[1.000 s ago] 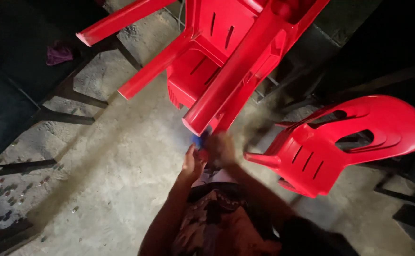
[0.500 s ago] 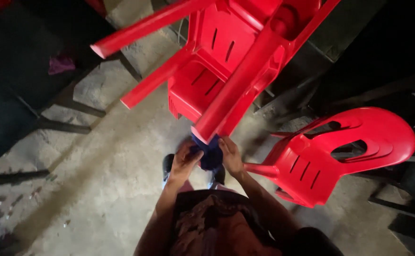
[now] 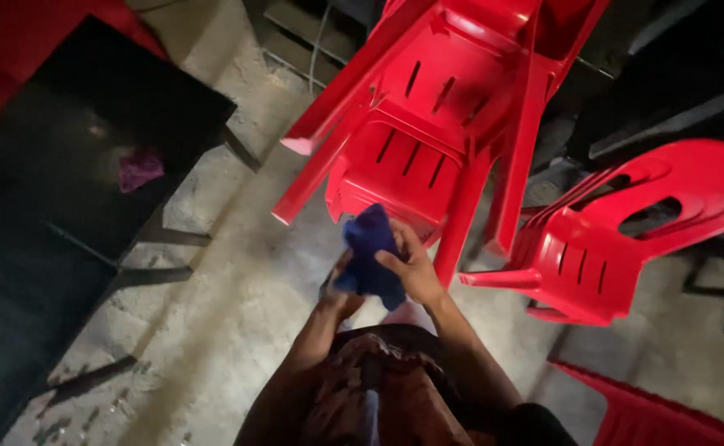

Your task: Wiping down red plastic chairs with a blue cloth.

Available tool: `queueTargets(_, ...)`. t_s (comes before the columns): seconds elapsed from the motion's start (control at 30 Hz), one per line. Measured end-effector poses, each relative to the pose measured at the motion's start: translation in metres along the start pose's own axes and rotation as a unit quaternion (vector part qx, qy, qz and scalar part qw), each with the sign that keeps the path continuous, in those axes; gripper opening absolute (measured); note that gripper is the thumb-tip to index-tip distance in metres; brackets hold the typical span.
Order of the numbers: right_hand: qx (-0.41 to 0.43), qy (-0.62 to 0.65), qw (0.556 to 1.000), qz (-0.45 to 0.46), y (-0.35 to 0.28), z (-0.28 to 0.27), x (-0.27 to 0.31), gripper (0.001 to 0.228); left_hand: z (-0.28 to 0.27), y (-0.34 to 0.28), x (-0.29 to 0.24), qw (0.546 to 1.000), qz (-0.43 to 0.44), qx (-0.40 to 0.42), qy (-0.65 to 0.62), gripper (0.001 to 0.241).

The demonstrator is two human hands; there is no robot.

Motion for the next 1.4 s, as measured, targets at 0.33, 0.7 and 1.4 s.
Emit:
queueTargets(0.33,-0.081,-0.563,0.794,-0.214,0.005,0.014,0.013,0.04,-0.032,0.032,-0.022,0.935,-0.057,-0.116,0.331,0.047)
queueTargets(0.7,-0.09,0.203,0.975,-0.009,0.084,-0.025,-0.128,0.048,0.085,0.035,-0.138,0.7,0.156,0.066,0.693,0.06)
queueTargets(1.4,-0.086,-0.718,0.613,-0.319,0.31,0.006,-0.187,0.064,-0.186,0.109,-0.176,0.758,-0.188,-0.03,0.624,0.023)
Point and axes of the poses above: each hand's wrist, its own y-axis towards the middle knuckle, its own z-axis out of the palm, x = y × z, the point moved 8 cm from there along y, towards the middle knuckle, and after that the axes turned 12 degrees about -z, right-handed, at the moved point
